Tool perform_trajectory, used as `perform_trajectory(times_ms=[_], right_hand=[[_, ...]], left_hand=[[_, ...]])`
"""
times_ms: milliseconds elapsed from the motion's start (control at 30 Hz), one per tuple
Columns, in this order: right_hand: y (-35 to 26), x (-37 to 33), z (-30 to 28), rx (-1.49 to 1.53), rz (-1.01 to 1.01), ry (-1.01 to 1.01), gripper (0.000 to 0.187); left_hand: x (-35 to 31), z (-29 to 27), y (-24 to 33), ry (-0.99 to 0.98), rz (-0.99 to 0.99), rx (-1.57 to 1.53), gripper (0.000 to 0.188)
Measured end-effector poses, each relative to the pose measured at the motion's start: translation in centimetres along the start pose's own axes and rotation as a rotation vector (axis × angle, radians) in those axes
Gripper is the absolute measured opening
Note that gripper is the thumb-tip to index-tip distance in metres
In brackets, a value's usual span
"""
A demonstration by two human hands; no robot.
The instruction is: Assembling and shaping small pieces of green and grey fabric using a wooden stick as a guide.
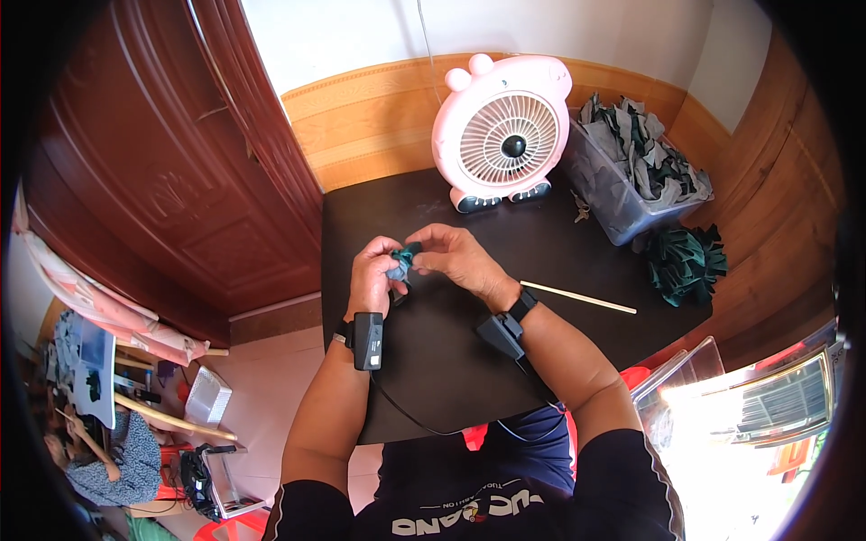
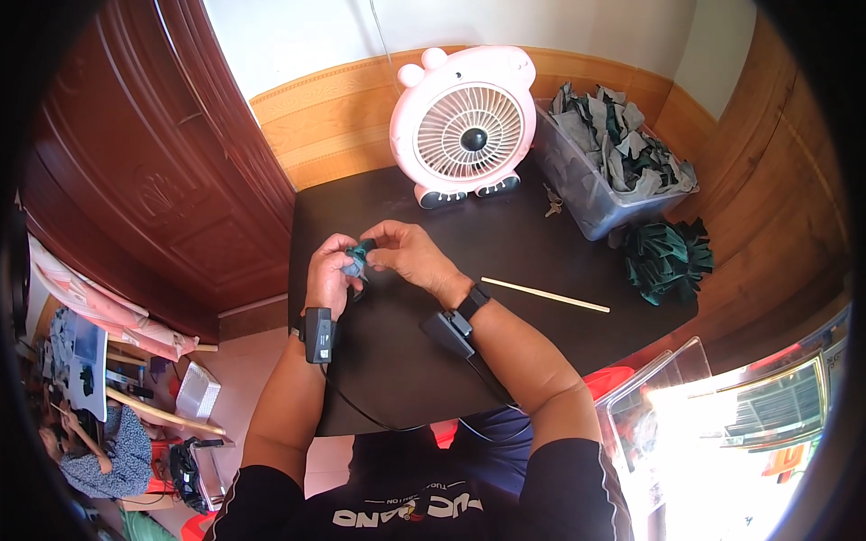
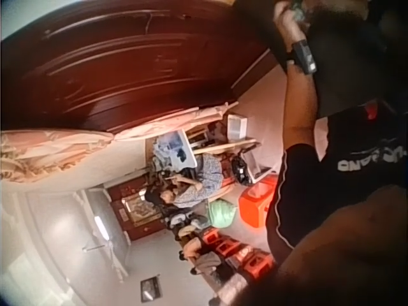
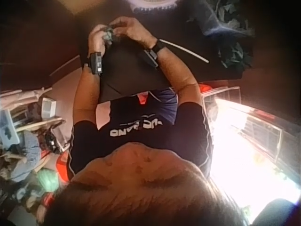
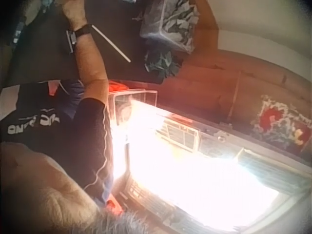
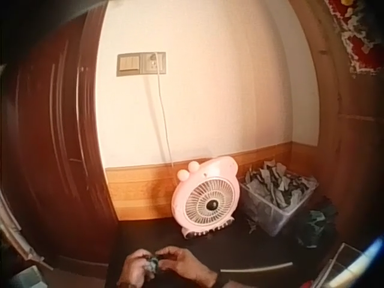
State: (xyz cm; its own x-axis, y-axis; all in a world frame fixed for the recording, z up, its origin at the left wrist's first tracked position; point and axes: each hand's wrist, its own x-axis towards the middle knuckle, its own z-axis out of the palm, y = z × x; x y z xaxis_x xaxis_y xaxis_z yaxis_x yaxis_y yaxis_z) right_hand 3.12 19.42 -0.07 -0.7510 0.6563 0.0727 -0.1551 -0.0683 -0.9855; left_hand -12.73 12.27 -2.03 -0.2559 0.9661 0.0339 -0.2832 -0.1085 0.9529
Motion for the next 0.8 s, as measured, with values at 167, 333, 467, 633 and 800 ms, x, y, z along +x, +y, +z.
perform_trajectory(times_ms=[167, 333, 467, 633, 800], right_hand=[[0.6, 0.7, -1.2, 0.101, -0.082, 0.209, 0.014], [0.6, 1.0, -1.4, 0.037, -0.29, 0.454, 0.013], [-0.3, 0.9, -1.2, -0.174, -0.376, 0.421, 0.023], [1.4, 0.5, 0.4, -0.422, -0.198, 0.184, 0.021], [1.3, 0.9, -0.7, -0.21, -0.234, 0.214, 0.011]], left_hand=[[0.1, -0.1, 0.8, 0.01, -0.049, -0.116, 0.009], [0.0, -0.6, 1.2, 0.022, -0.099, -0.124, 0.008], [0.0, -1.3, 1.2, 0.072, -0.089, -0.156, 0.011], [-0.1, -0.8, 0.9, -0.095, -0.122, 0.036, 0.011], [0.0, -0.3, 0.8, -0.245, -0.256, -0.168, 0.014]])
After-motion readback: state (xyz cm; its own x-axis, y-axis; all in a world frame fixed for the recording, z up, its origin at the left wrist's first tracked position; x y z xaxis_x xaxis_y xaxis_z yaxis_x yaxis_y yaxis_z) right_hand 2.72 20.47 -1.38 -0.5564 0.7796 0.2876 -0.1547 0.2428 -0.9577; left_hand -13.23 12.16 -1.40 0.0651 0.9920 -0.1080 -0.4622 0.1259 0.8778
